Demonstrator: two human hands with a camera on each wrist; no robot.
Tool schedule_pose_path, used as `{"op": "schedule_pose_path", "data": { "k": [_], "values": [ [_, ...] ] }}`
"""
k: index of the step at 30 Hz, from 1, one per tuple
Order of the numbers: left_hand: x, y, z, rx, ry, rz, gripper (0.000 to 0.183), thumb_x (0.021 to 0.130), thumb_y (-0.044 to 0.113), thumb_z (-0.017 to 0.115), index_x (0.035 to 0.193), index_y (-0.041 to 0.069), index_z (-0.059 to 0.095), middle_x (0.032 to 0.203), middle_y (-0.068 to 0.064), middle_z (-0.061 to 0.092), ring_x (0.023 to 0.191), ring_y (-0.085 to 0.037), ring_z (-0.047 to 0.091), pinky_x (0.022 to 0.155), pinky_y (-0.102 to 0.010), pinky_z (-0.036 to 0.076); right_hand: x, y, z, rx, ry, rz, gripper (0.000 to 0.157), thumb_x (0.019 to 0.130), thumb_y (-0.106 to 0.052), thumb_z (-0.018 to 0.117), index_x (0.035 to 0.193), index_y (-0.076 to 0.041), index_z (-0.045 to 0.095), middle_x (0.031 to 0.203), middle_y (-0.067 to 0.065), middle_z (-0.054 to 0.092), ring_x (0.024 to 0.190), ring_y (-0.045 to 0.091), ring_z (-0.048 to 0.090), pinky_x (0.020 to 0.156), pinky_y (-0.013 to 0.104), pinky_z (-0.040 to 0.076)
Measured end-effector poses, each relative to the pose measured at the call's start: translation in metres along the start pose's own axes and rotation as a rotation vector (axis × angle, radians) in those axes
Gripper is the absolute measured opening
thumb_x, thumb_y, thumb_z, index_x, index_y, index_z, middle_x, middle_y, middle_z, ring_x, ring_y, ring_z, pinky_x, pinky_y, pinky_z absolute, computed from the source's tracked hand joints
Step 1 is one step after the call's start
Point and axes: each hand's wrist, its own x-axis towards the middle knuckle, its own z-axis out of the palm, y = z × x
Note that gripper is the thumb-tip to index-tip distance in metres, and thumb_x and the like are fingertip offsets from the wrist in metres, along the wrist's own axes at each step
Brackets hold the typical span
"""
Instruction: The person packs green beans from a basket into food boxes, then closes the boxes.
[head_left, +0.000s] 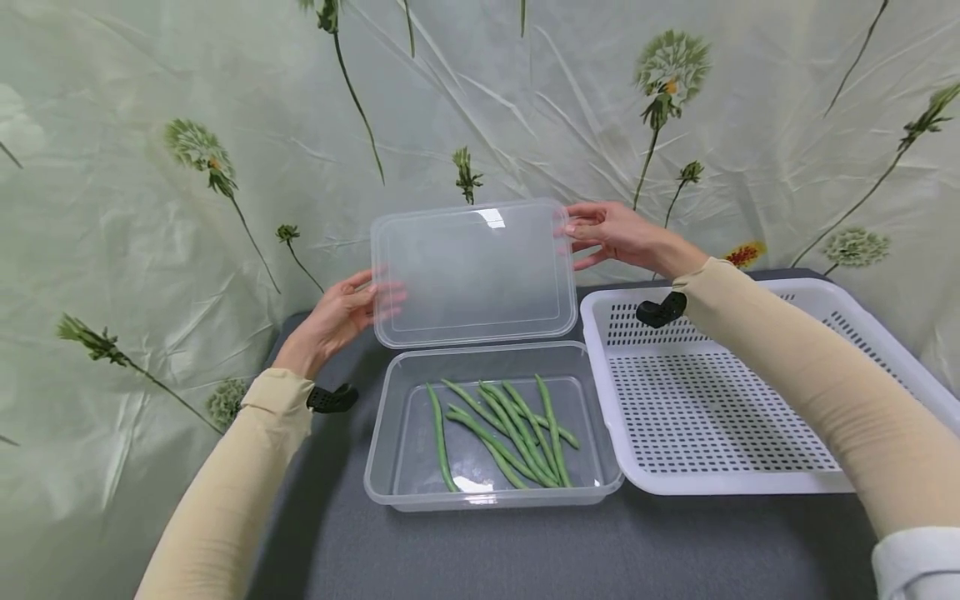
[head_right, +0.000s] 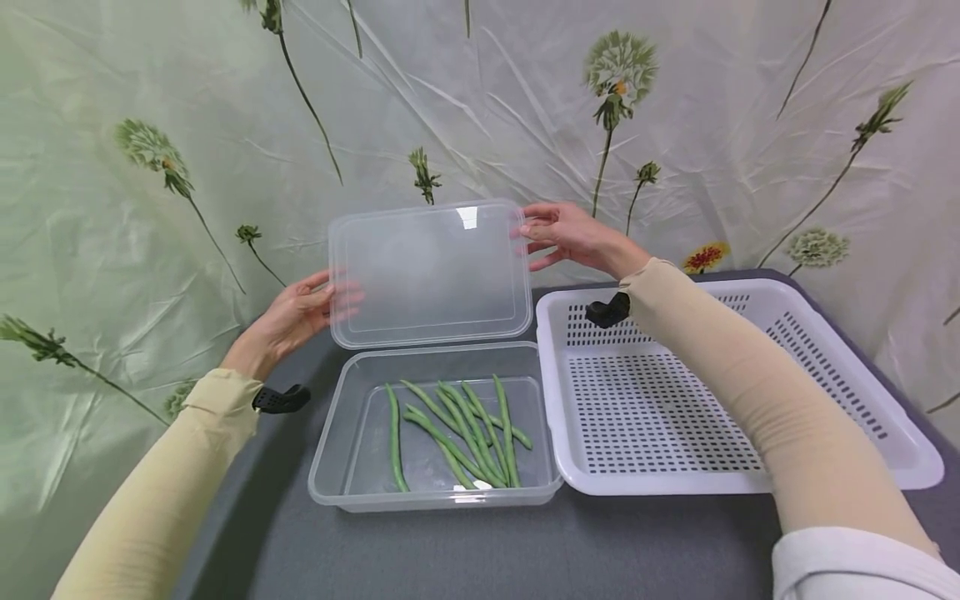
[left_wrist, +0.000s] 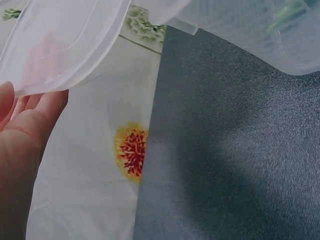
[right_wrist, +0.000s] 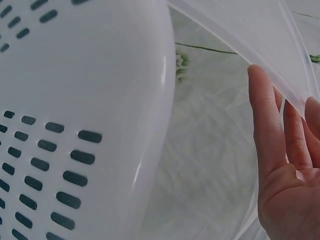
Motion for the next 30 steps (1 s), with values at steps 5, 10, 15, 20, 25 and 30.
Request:
{"op": "schedule_pose_path", "data": {
  "k": [5,10,15,20,25,30],
  "values": [
    [-0.008,0.004,-0.001,-0.011,-0.059,0.0,0.051,0.106,0.001,0.034,0.155,0.001,0.017,0.121,-0.015,0.064,0.111,-0.028,0.063,0.093,-0.042,0.051,-0.007,-0.003,0.003,-0.026,0.004,-0.021,0.053,0.103,-0.009,0.051,0.151,-0.001,0.032,0.13,0.011,0.059,0.111,0.031,0.061,0.082,0.043,0.056],
    [-0.014,0.009,0.001,-0.016,-0.073,0.021,0.044,0.106,-0.001,0.035,0.149,0.004,0.028,0.122,-0.016,0.064,0.112,-0.03,0.063,0.093,-0.044,0.051,-0.014,-0.008,0.007,-0.044,0.018,-0.07,0.049,0.102,-0.01,0.053,0.149,-0.003,0.038,0.125,0.009,0.062,0.105,0.027,0.064,0.079,0.043,0.057],
    [-0.02,0.013,0.004,-0.059,-0.068,0.037,0.047,0.105,-0.001,0.035,0.151,0.007,0.027,0.122,-0.016,0.064,0.11,-0.03,0.064,0.094,-0.044,0.05,-0.02,-0.014,0.011,-0.045,0.021,-0.119,0.05,0.102,-0.007,0.053,0.149,-0.001,0.037,0.121,0.008,0.063,0.101,0.026,0.066,0.076,0.042,0.058],
    [-0.026,0.011,0.004,-0.116,-0.095,0.035,0.051,0.105,-0.004,0.033,0.153,0.009,0.025,0.126,-0.018,0.062,0.114,-0.033,0.061,0.098,-0.046,0.048,-0.024,-0.012,0.012,-0.032,0.018,-0.132,0.052,0.102,-0.007,0.053,0.151,-0.002,0.036,0.128,0.015,0.061,0.101,0.024,0.067,0.077,0.043,0.057],
    [-0.031,0.012,0.004,-0.097,-0.1,0.064,0.042,0.104,-0.005,0.035,0.144,0.007,0.043,0.125,-0.019,0.063,0.114,-0.035,0.062,0.096,-0.048,0.048,-0.032,-0.012,0.012,-0.033,0.013,-0.155,0.055,0.102,-0.008,0.054,0.153,-0.004,0.033,0.131,0.015,0.059,0.103,0.024,0.066,0.08,0.044,0.057],
    [-0.037,0.015,0.006,-0.061,-0.082,0.079,0.034,0.103,-0.006,0.038,0.127,0.004,0.061,0.119,-0.018,0.067,0.11,-0.033,0.064,0.093,-0.045,0.051,-0.044,-0.016,0.014,-0.028,0.004,-0.189,0.048,0.1,-0.009,0.057,0.146,-0.004,0.044,0.13,0.012,0.061,0.105,0.025,0.064,0.082,0.047,0.056]
  ]
}}
